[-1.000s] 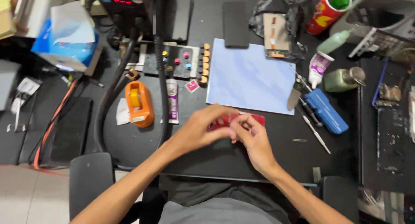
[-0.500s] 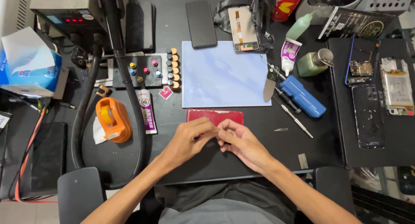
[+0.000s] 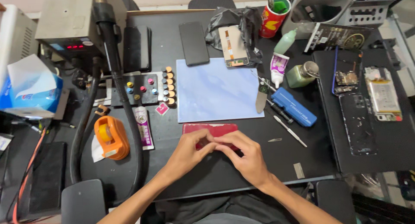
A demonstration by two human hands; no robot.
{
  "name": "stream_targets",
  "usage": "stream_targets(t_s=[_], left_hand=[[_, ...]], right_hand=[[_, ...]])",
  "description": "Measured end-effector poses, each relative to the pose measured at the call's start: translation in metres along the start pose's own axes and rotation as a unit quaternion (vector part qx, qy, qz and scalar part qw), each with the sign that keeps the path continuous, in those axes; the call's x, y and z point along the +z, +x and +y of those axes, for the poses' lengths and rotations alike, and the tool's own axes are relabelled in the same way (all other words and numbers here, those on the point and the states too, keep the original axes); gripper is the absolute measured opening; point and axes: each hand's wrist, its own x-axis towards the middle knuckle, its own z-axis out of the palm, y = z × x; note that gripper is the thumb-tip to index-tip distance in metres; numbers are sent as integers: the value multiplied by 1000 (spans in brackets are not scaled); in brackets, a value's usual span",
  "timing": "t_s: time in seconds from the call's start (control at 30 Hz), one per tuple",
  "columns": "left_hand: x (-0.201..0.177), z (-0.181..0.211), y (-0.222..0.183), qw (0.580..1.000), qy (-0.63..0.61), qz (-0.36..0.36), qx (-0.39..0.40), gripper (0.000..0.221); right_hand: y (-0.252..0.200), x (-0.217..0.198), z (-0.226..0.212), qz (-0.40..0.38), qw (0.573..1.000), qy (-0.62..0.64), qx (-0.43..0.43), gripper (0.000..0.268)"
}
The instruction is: The person handles internal components of a disassembled phone, organizes parts on a workbench, and uses a heat gun to apply heat to the rear panel of a red smartphone while prying the edge with a small tool.
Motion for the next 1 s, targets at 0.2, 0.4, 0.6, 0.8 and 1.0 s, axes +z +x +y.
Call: stream_targets(t_s=[0.2, 0.4, 0.6, 0.8, 1.0], left_hand=[[-1, -8, 0, 962, 227, 35, 146, 32], [-1, -11, 5, 903, 341, 2, 262, 44], [7, 0, 6, 889, 338, -9, 308, 51], [41, 7, 17, 914, 293, -45, 278, 39], [121, 41, 50, 887, 240, -139, 370, 33]], right_hand=[[5, -8, 7, -83, 986, 41, 140, 18], [0, -19, 14, -124, 980, 54, 144, 15], [-11, -62, 7, -72, 992, 9, 104, 18], [-84, -141, 22, 47, 959, 125, 250, 15], [-181, -206, 49, 187, 933, 165, 260, 15]])
